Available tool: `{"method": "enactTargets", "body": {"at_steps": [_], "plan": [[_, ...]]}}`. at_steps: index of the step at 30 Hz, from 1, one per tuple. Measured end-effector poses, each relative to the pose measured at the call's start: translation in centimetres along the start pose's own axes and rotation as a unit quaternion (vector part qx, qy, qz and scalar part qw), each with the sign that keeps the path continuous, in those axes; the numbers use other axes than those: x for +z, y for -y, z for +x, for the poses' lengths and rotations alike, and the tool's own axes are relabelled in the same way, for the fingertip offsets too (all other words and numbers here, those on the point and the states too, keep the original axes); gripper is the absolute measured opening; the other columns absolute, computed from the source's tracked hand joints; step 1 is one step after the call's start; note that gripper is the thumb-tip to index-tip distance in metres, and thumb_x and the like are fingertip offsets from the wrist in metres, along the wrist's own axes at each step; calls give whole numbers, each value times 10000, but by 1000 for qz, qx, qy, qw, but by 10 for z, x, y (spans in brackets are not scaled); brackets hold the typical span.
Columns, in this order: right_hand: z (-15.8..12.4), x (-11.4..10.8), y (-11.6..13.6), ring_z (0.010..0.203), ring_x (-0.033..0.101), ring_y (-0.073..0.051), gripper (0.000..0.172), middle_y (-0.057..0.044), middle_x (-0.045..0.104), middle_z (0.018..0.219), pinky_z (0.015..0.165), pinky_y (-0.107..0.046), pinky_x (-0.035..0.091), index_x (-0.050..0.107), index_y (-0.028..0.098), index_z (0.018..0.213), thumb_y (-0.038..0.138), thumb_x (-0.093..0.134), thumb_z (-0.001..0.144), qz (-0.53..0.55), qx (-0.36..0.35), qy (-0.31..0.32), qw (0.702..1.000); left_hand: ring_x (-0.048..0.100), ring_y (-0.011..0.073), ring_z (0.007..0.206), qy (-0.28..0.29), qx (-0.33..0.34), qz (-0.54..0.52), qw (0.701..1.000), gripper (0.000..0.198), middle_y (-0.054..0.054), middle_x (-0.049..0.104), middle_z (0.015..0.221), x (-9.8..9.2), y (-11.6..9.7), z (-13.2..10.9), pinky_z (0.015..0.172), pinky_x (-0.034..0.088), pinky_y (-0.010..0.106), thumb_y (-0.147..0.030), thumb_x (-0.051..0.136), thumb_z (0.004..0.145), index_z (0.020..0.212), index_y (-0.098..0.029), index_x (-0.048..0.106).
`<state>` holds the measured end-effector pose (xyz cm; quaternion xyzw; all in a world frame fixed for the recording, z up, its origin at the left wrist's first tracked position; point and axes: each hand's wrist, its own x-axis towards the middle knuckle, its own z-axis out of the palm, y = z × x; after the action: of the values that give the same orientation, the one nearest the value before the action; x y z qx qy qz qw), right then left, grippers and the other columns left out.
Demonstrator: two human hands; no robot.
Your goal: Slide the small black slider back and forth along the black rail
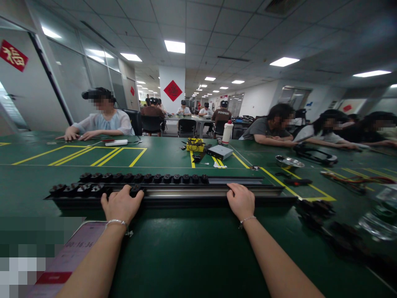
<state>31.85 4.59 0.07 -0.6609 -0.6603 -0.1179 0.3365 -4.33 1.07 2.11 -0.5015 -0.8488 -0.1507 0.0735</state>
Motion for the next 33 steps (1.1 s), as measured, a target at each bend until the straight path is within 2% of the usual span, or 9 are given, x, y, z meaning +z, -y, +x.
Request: {"method": "enactTargets", "body": {"at_steps": [33], "plan": [[0,0,1,1036,539,-187,344,-21,659,1068,878,-345,356,672,238,997,219,413,772,-4,6,2,1000,528,314,1040,5,4,-3,1000,545,155,659,929,2,2,2,1025,195,484,-601,311,732,979,-217,607]]}}
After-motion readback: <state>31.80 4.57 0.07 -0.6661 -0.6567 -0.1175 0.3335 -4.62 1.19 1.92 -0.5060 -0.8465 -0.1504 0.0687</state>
